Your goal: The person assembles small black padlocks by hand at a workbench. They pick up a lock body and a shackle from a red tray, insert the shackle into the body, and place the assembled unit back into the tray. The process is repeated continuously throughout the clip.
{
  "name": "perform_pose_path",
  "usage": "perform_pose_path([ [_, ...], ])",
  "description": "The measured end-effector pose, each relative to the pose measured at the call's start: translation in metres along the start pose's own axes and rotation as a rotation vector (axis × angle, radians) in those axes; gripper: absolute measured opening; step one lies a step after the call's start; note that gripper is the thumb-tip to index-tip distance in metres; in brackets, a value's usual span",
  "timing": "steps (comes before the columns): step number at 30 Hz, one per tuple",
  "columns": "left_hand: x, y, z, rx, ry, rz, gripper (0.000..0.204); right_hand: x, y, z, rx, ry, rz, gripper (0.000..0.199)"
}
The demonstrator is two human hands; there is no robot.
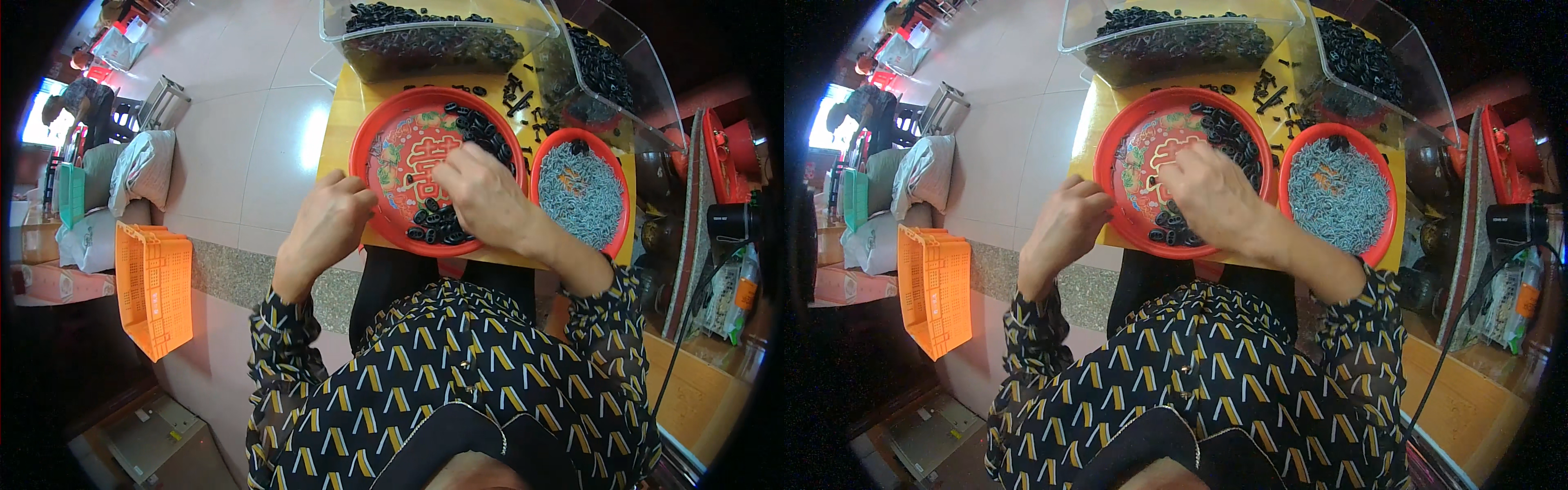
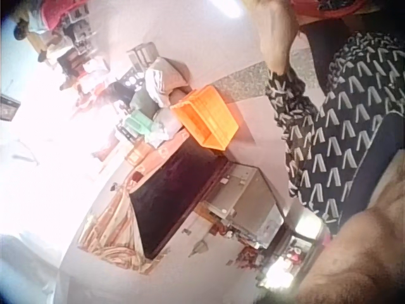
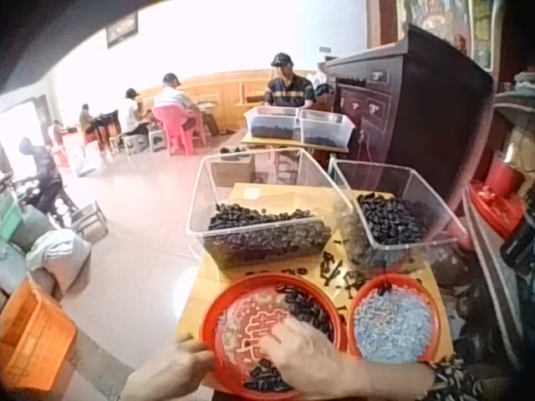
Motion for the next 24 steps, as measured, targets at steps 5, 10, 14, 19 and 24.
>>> perform_pose_path([
  [5, 0.006, 0.041, 0.024, -0.292, 0.099, 0.211, 0.002, -0.006, 0.004, -0.034, 0.085, 0.110, 0.310, 0.009],
  [10, 0.012, 0.064, 0.045, -0.440, 0.094, 0.289, 0.004, 0.022, 0.009, -0.060, 0.275, 0.232, 0.370, 0.012],
  [14, 0.012, 0.061, 0.045, -0.448, 0.055, 0.259, 0.005, 0.025, 0.007, -0.063, 0.297, 0.235, 0.431, 0.012],
  [19, 0.012, 0.067, 0.040, -0.420, 0.015, 0.257, 0.006, 0.031, 0.011, -0.069, 0.308, 0.298, 0.458, 0.013],
  [24, 0.010, 0.064, 0.031, -0.288, -0.023, 0.258, 0.011, 0.037, 0.008, -0.070, 0.343, 0.382, 0.515, 0.012],
])
Point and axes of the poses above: each hand's wrist, its own z-axis towards the middle knuckle, its own y-axis out of the palm, x = y × z, the point moved 10 cm from there along z, towards the middle knuckle, and after that the axes turned 5 degrees about z, right-handed, at the moved point
